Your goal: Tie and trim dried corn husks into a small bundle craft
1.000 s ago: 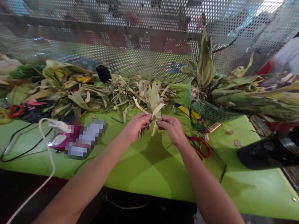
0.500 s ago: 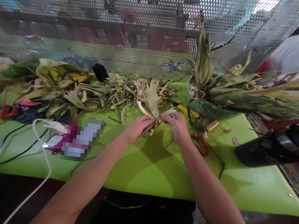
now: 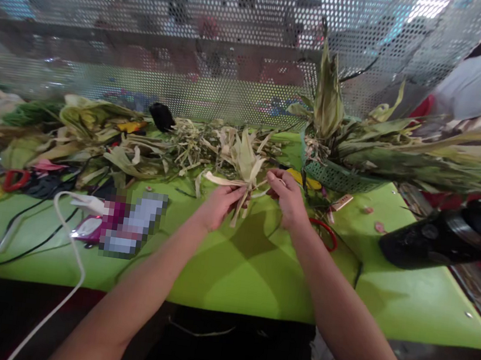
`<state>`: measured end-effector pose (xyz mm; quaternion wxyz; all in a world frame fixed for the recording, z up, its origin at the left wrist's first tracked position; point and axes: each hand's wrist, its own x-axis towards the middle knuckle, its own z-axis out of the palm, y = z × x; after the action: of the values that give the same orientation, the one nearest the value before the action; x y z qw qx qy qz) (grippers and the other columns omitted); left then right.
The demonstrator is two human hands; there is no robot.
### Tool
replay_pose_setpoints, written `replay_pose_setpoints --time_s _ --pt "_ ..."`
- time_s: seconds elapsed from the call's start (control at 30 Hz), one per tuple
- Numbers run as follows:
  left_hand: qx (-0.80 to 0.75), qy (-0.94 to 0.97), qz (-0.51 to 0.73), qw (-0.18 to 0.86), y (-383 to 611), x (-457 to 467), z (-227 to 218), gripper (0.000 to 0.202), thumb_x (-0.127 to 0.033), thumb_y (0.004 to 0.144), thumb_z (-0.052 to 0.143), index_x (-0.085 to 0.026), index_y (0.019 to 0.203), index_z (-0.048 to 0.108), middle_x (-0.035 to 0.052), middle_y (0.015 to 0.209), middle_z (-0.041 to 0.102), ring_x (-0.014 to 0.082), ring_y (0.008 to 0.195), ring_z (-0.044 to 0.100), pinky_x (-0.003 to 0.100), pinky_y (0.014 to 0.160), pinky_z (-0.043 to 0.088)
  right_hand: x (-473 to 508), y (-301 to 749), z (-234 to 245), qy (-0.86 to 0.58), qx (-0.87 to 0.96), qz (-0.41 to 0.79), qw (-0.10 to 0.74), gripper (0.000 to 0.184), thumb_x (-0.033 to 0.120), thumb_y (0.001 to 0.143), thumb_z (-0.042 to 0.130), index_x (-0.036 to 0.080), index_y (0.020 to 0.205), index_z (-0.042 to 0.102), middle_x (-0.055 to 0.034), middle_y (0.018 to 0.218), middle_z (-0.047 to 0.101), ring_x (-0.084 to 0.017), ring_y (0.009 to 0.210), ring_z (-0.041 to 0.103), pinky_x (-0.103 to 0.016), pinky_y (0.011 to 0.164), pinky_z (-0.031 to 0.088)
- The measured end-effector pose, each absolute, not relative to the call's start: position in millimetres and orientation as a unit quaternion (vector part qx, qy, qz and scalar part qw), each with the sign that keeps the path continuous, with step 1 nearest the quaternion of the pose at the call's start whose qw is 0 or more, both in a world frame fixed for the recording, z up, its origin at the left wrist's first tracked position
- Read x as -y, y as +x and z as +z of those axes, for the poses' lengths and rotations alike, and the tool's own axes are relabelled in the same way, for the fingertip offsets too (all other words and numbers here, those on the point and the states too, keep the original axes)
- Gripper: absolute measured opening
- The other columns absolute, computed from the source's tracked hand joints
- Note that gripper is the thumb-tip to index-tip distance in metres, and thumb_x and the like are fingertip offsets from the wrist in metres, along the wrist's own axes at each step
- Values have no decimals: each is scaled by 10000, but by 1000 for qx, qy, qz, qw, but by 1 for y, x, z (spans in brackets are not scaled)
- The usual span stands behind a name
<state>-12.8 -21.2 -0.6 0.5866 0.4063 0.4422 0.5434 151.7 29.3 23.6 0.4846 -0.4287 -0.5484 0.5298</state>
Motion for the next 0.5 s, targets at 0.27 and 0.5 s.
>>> replay_pose_setpoints --time_s 0.27,0.5 --pt "-439 370 633 520 -15 16 -3 305 -284 733 737 -175 1009 664 46 985 703 146 916 633 298 901 478 -6 133 22 -390 607 576 385 373 521 694 751 195 787 597 -13 757 613 -148 685 559 -262 591 454" --pt "-461 388 624 498 -11 19 -3 239 -257 771 702 -191 1000 682 41 998 697 155 952 624 294 910 465 -3 128 16 -430 614 536 387 379 473 625 807 176 700 583 13 636 566 -113 564 482 -259 533 401"
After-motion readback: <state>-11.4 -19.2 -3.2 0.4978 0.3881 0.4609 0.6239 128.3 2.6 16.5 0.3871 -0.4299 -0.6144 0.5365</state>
